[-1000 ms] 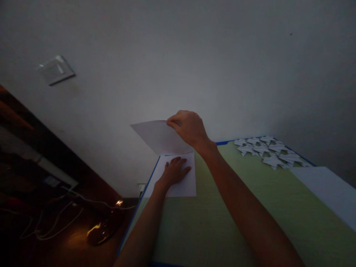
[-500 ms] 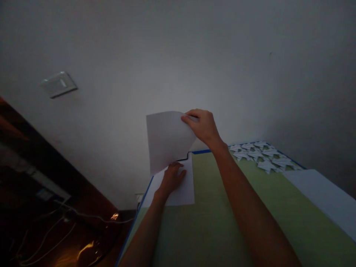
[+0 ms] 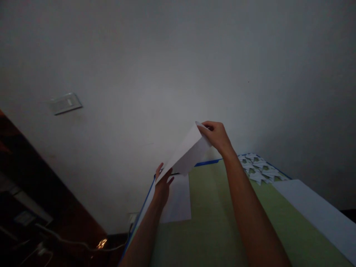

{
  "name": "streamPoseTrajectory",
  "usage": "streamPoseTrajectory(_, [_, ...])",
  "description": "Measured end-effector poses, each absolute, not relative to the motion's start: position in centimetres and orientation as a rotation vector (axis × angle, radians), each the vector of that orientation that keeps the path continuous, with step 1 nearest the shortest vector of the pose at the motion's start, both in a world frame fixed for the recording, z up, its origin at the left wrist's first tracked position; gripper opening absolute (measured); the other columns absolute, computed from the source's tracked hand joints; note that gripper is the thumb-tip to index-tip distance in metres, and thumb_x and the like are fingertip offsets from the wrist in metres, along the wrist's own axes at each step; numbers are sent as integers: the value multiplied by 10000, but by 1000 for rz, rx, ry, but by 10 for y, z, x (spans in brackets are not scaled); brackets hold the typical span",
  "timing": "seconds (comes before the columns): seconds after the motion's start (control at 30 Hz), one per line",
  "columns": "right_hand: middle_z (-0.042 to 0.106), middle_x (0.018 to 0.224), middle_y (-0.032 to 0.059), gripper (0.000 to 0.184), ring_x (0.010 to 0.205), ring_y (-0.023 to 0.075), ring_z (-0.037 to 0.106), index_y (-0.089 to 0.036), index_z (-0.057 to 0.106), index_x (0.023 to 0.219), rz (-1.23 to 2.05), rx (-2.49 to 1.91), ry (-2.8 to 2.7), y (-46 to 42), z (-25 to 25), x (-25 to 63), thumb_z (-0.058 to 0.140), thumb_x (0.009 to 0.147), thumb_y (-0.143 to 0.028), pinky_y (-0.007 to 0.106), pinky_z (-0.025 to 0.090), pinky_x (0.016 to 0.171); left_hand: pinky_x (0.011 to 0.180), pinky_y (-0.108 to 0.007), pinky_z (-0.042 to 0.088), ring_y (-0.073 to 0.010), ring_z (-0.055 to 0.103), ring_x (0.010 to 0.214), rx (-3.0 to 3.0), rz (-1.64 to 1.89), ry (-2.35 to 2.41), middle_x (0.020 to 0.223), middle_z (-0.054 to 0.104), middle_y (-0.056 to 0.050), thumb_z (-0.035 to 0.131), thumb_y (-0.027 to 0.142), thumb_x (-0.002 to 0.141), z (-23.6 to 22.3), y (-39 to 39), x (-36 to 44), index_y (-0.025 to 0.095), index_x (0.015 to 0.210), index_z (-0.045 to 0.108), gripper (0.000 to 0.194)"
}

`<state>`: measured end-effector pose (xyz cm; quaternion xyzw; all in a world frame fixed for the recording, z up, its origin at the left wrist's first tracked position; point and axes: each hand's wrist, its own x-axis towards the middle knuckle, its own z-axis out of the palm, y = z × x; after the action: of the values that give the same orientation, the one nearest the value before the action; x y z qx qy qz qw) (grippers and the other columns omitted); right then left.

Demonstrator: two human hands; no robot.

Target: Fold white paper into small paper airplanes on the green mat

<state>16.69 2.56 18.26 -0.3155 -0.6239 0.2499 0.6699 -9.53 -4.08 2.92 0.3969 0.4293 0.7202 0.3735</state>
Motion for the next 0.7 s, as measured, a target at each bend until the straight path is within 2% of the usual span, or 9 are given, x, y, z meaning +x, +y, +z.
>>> streamPoseTrajectory(0.07, [736, 745, 50, 359, 653, 183, 619, -163, 792, 823, 566, -778, -1447, 25, 182, 172, 745, 756, -512, 282, 422, 570, 906, -355, 518, -264, 623, 1206, 990, 1850, 1095, 1352, 627, -114, 839, 476, 716, 33, -40, -95, 243, 1266, 634, 632])
streamPoseTrajectory(0.13, [748, 783, 62, 362, 665, 190, 627, -158, 795, 869, 557, -840, -1497, 25, 180, 179, 748, 749, -497, 297, 446, 594, 895, -365, 532, -260, 644, 1140, 946, 1856, 1079, 1274, 672, -138, 852, 505, 707, 35, -38, -94, 182, 1129, 695, 554])
streamPoseTrajectory(0.27, [775, 943, 103, 383, 738, 214, 655, -154, 790, 962, 506, -885, -1603, 32, 176, 190, 747, 739, -463, 328, 485, 645, 750, -323, 548, -201, 689, 861, 789, 1874, 1039, 1075, 736, -133, 917, 521, 611, 39, -37, -91, 141, 1003, 709, 584])
streamPoseTrajectory(0.37, [775, 959, 104, 338, 739, 214, 653, -164, 781, 987, 499, -885, -1654, 38, 173, 195, 730, 753, -403, 340, 501, 665, 643, -266, 510, -155, 666, 714, 725, 1864, 1027, 921, 739, -84, 944, 517, 545, 41, -39, -91, 144, 893, 689, 570])
streamPoseTrajectory(0.53, [759, 962, 84, 213, 802, 215, 648, -188, 750, 944, 427, -892, -1740, 44, 168, 201, 683, 757, -266, 361, 520, 763, 601, -244, 480, -154, 667, 709, 720, 1811, 1073, 902, 733, -59, 931, 513, 554, 40, -39, -92, 159, 921, 695, 562])
streamPoseTrajectory(0.7, [732, 992, 87, 165, 866, 230, 661, -193, 682, 932, 508, -847, -1831, 41, 167, 205, 631, 792, -265, 395, 533, 839, 635, -264, 519, -163, 674, 718, 727, 1719, 1007, 936, 741, -51, 896, 464, 652, 38, -40, -91, 203, 1043, 684, 516])
